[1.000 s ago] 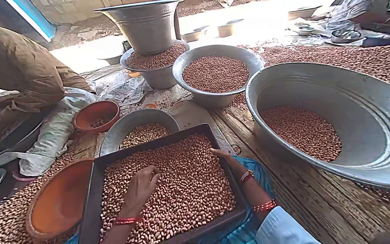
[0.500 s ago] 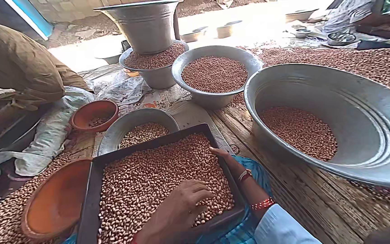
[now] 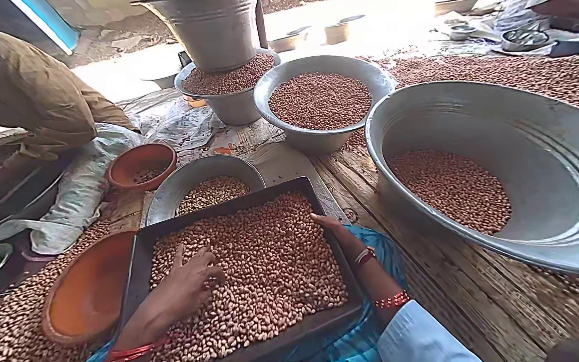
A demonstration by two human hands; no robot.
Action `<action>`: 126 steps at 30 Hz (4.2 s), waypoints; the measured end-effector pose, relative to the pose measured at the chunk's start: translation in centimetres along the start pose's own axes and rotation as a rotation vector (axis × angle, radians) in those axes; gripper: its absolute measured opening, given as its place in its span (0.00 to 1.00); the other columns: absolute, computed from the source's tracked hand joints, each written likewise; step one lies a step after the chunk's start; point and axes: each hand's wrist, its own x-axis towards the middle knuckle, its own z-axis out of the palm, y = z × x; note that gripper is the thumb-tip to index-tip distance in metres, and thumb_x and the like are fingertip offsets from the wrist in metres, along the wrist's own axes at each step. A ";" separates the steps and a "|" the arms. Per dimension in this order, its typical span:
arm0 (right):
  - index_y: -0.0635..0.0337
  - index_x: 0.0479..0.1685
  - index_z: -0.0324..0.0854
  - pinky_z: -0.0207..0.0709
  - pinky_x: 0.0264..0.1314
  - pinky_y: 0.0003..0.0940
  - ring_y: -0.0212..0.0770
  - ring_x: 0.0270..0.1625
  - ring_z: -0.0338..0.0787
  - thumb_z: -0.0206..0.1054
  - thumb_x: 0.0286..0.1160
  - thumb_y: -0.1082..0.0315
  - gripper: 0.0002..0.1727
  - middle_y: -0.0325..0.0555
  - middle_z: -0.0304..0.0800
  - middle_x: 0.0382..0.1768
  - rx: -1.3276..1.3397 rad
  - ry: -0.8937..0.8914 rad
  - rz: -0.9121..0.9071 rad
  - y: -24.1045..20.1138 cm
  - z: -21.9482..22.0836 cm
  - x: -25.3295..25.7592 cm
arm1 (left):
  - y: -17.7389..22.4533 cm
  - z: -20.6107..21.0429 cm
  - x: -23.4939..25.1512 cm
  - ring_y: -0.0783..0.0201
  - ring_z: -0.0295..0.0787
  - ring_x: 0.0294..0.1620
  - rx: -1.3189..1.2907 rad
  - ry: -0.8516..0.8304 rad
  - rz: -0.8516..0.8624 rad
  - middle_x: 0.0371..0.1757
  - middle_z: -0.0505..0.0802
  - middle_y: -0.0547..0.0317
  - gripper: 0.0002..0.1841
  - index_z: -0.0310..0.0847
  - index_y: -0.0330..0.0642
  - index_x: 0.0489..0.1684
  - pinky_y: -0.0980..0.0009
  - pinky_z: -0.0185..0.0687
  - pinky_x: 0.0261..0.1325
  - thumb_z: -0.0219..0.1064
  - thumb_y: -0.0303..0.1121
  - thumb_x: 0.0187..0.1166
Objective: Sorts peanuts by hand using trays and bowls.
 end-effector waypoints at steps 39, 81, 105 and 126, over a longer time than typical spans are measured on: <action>0.49 0.65 0.77 0.87 0.51 0.26 0.25 0.47 0.92 0.31 0.97 0.45 0.30 0.36 0.93 0.45 0.019 -0.044 -0.026 0.5 -0.8 0.4 | 14.8 -0.1 11.7 0.41 0.90 0.56 -0.259 0.669 0.212 0.51 0.92 0.40 0.10 0.91 0.35 0.50 0.49 0.87 0.57 0.67 0.28 0.79; 0.49 0.74 0.74 0.87 0.55 0.23 0.22 0.52 0.92 0.38 0.97 0.49 0.25 0.34 0.93 0.53 -0.004 -0.003 -0.057 0.4 -0.3 0.3 | -6.8 1.9 -3.4 0.76 0.94 0.38 -1.127 0.372 0.353 0.44 0.98 0.72 0.12 0.93 0.58 0.55 0.78 0.92 0.42 0.71 0.44 0.79; 0.51 0.78 0.70 0.86 0.55 0.23 0.22 0.52 0.90 0.38 0.98 0.52 0.25 0.36 0.90 0.55 -0.012 0.015 -0.058 0.4 0.0 0.3 | 4.3 0.0 10.2 0.38 0.91 0.62 -0.186 0.900 0.069 0.55 0.95 0.39 0.11 0.93 0.31 0.52 0.46 0.84 0.66 0.66 0.20 0.80; 0.50 0.74 0.72 0.87 0.54 0.23 0.22 0.51 0.91 0.38 0.97 0.51 0.24 0.35 0.92 0.52 -0.010 -0.009 -0.051 0.5 -0.3 0.3 | 3.5 1.6 8.5 0.50 0.93 0.43 -0.591 0.771 -0.050 0.43 0.94 0.43 0.09 0.89 0.32 0.49 0.49 0.85 0.51 0.67 0.26 0.78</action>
